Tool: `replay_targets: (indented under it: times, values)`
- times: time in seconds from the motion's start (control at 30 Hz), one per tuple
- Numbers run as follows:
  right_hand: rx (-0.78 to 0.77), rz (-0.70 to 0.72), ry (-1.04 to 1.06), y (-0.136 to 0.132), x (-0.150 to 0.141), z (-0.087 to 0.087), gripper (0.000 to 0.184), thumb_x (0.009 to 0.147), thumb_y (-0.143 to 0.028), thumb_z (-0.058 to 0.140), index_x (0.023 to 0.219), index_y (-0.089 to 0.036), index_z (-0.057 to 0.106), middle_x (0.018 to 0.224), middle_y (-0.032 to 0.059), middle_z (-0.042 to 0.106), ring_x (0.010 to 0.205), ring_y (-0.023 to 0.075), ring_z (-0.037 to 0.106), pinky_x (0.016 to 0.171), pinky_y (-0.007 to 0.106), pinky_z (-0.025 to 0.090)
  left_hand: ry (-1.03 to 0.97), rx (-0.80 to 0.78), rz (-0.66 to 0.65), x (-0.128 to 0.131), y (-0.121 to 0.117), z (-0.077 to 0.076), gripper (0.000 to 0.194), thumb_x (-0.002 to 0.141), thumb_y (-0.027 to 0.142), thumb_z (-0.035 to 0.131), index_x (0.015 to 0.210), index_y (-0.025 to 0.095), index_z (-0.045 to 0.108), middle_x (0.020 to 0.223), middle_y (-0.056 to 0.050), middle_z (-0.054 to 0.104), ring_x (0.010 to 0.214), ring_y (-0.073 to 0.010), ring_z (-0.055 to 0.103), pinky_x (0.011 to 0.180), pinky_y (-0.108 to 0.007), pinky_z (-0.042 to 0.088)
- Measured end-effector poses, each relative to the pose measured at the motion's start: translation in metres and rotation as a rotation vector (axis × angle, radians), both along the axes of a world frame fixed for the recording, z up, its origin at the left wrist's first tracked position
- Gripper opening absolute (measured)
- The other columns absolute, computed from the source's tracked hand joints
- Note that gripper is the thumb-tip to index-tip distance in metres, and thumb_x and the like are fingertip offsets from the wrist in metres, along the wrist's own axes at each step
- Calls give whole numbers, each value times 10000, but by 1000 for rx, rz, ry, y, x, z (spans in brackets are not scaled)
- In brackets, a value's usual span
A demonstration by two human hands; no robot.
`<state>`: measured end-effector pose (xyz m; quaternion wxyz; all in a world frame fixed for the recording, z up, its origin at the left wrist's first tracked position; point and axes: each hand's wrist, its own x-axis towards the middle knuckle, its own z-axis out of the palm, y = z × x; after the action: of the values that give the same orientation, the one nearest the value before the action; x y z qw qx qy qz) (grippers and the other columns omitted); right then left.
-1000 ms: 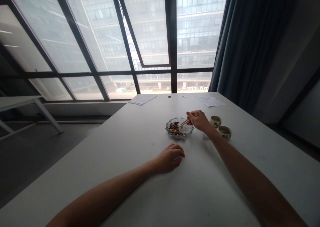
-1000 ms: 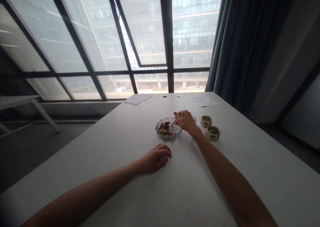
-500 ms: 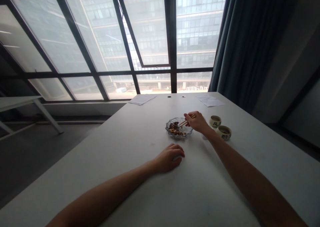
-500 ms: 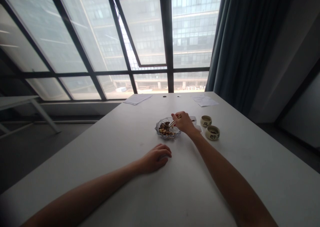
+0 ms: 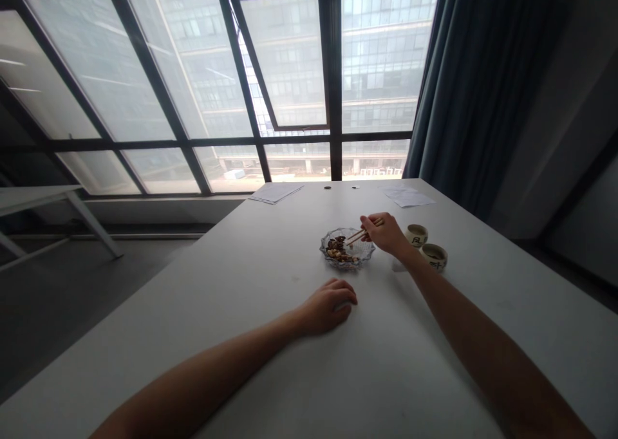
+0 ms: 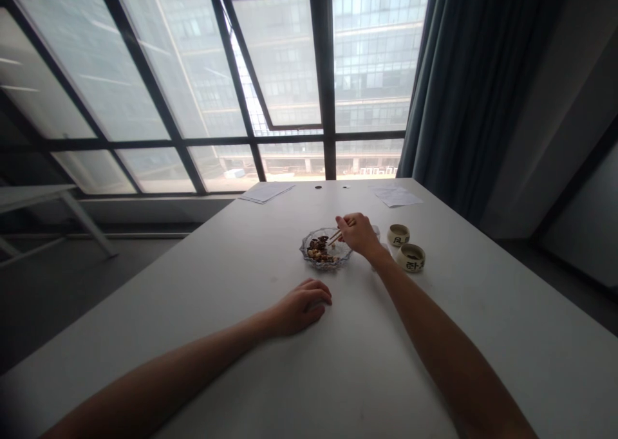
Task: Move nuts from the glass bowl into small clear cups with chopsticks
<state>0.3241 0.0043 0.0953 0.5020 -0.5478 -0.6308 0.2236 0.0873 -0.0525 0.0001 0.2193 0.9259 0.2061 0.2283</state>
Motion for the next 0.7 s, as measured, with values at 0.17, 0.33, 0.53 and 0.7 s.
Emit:
replay_targets:
  times: [0.17, 0.33, 0.53, 0.7]
  values:
    - [-50, -11, 123, 2, 2, 0, 357, 967, -381, 650, 714, -134, 700, 679, 104, 747, 532, 212, 737, 497, 272, 614, 15, 2, 1, -1, 0, 2, 211, 924, 147, 611, 1096, 219, 708, 1177, -79, 686, 1126, -240, 594, 1062, -361, 490]
    - [-80, -14, 90, 2, 2, -1, 371, 985, -387, 637, 708, -147, 694, 666, 109, 748, 544, 218, 746, 501, 264, 606, 9, -1, 3, -2, -1, 3, 206, 929, 160, 606, 1095, 221, 709, 1179, -80, 688, 1131, -241, 598, 1064, -360, 492]
    - [-94, -65, 9, 7, 10, -4, 378, 993, -393, 625, 714, -151, 703, 659, 110, 753, 554, 214, 750, 523, 256, 594, 4, -4, 4, -2, -2, 2, 198, 937, 175, 603, 1094, 223, 712, 1177, -84, 690, 1133, -244, 601, 1066, -365, 494]
    - [-68, -73, 16, 8, 11, -5, 383, 989, -409, 632, 724, -144, 710, 697, 121, 768, 561, 215, 753, 526, 257, 592, 2, 0, 2, -2, -1, 0, 205, 929, 163, 607, 1096, 222, 710, 1172, -81, 690, 1131, -239, 601, 1069, -361, 490]
